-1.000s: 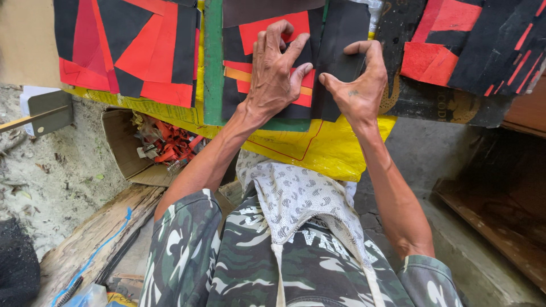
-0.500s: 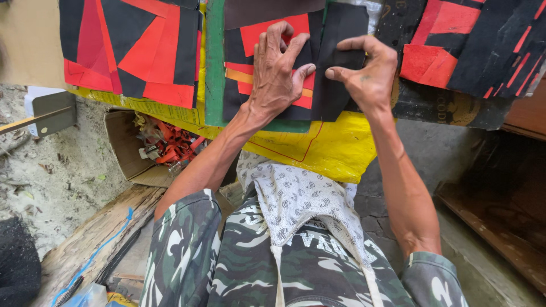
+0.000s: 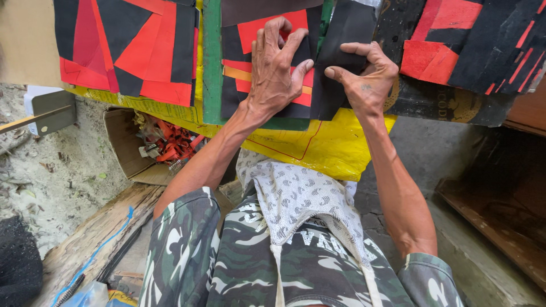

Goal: The person arranges pre-cut red, orange, and black pieces onto black backing sheets on a green board, pressing and aligning each piece to build decorative patterned panels. They place completed panels aside and continue assembling additional panels one at a time.

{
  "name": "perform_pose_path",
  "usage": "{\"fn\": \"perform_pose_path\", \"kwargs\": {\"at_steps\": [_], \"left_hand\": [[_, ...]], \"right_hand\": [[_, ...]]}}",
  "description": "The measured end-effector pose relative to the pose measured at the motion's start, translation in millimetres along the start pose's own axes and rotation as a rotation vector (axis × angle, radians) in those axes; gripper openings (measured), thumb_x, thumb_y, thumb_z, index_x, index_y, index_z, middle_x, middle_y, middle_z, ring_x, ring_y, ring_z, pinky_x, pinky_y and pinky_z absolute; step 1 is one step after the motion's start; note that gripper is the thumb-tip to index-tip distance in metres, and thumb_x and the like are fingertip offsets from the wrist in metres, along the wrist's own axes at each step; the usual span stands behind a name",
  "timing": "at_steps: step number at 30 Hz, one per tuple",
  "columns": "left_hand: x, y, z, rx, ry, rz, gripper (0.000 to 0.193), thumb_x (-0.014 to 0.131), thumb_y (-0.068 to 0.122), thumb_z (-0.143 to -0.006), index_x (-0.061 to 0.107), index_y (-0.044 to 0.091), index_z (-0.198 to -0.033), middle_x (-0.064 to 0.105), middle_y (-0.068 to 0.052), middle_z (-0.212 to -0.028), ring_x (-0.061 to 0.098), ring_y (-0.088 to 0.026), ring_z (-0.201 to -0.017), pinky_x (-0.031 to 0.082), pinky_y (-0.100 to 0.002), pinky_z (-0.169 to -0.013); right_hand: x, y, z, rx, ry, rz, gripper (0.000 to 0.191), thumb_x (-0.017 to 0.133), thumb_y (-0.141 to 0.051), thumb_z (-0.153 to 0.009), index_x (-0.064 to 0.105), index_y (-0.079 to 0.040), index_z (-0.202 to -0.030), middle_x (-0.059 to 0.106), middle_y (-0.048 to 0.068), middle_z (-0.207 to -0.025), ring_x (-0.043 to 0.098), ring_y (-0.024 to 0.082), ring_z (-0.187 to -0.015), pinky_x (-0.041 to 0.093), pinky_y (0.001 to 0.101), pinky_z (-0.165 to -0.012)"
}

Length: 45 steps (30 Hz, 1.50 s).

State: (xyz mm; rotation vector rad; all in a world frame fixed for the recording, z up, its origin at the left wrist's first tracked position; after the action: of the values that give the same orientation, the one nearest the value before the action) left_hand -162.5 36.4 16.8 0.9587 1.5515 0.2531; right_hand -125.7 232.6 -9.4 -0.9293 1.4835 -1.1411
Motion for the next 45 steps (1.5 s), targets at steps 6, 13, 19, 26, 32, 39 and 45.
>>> {"fn": "perform_pose_path", "kwargs": {"at_steps": [6, 13, 19, 26, 32, 39, 45], "left_hand": [[3.4, -2.3, 0.3, -0.025, -0.004, 0.002, 0.057, 0.088, 0.016, -0.079, 0.060, 0.008, -0.127, 0.045, -0.011, -0.123, 0.049, -0.027, -0.105, 0.040, -0.044, -0.087], [5.2, -3.8, -0.9, -0.032, -0.007, 0.008, 0.058, 0.091, 0.017, -0.079, 0.061, 0.009, -0.128, 0.044, -0.009, -0.124, 0.049, -0.026, -0.106, 0.041, -0.044, -0.088], [4.8, 1.6, -7.2, -0.078, 0.006, -0.033, 0.059, 0.092, 0.018, -0.073, 0.059, 0.006, -0.120, 0.045, -0.013, -0.120, 0.049, -0.031, -0.108, 0.039, -0.047, -0.083], [5.7, 3.8, -18.1, -0.117, -0.048, -0.047, 0.054, 0.091, 0.017, -0.070, 0.061, 0.007, -0.114, 0.047, -0.013, -0.117, 0.051, -0.032, -0.109, 0.038, -0.049, -0.082], [3.1, -0.9, -17.7, -0.086, -0.006, 0.010, 0.046, 0.090, 0.019, -0.075, 0.065, 0.007, -0.111, 0.049, -0.009, -0.116, 0.053, -0.029, -0.108, 0.040, -0.046, -0.083], [3.3, -2.4, -16.7, -0.054, 0.037, 0.005, 0.035, 0.086, 0.012, -0.079, 0.066, 0.008, -0.107, 0.050, -0.008, -0.111, 0.055, -0.026, -0.105, 0.040, -0.043, -0.080], [3.1, -1.2, -18.4, -0.059, 0.047, -0.020, 0.036, 0.087, 0.011, -0.076, 0.065, 0.008, -0.104, 0.049, -0.008, -0.110, 0.055, -0.026, -0.103, 0.040, -0.043, -0.078]], "right_hand": [[0.6, -4.4, -3.1, -0.053, -0.018, 0.065, 0.049, 0.103, 0.001, -0.069, 0.077, 0.000, -0.110, 0.067, 0.004, -0.100, 0.063, 0.015, -0.098, 0.052, 0.0275, -0.091], [0.5, -8.1, -4.7, -0.077, -0.034, 0.104, 0.048, 0.102, 0.001, -0.069, 0.077, 0.000, -0.109, 0.071, 0.006, -0.102, 0.065, 0.017, -0.098, 0.053, 0.0285, -0.089], [2.9, -15.1, -3.4, -0.092, -0.044, 0.125, 0.047, 0.101, 0.001, -0.070, 0.076, -0.001, -0.110, 0.070, 0.005, -0.103, 0.065, 0.017, -0.099, 0.054, 0.0288, -0.090], [3.9, -24.6, -34.3, -0.172, -0.301, 0.014, 0.062, 0.097, 0.004, -0.076, 0.068, 0.006, -0.130, 0.065, 0.008, -0.119, 0.061, 0.018, -0.115, 0.049, 0.0298, -0.104], [5.9, 13.4, -44.6, 0.091, -0.190, -0.206, 0.052, 0.097, 0.006, -0.074, 0.072, 0.006, -0.120, 0.074, 0.008, -0.112, 0.071, 0.013, -0.102, 0.062, 0.0260, -0.093], [2.0, 21.4, -37.4, 0.080, -0.099, -0.114, 0.052, 0.098, 0.006, -0.073, 0.075, 0.005, -0.119, 0.077, 0.009, -0.109, 0.071, 0.011, -0.096, 0.060, 0.0234, -0.085], [2.3, 15.1, -36.7, 0.007, -0.085, -0.071, 0.052, 0.100, 0.006, -0.073, 0.076, 0.006, -0.118, 0.076, 0.009, -0.108, 0.069, 0.011, -0.096, 0.059, 0.0231, -0.085]]}}
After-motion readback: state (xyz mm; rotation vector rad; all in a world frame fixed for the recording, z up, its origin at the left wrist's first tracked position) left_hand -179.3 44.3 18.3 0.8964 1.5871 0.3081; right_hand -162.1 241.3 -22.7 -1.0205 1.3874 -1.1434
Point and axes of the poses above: each hand's wrist, its own z-axis away from the middle knuckle, its own x-axis out of the palm, y = z × x, the point moved 7 cm from there along -z, towards the middle knuckle
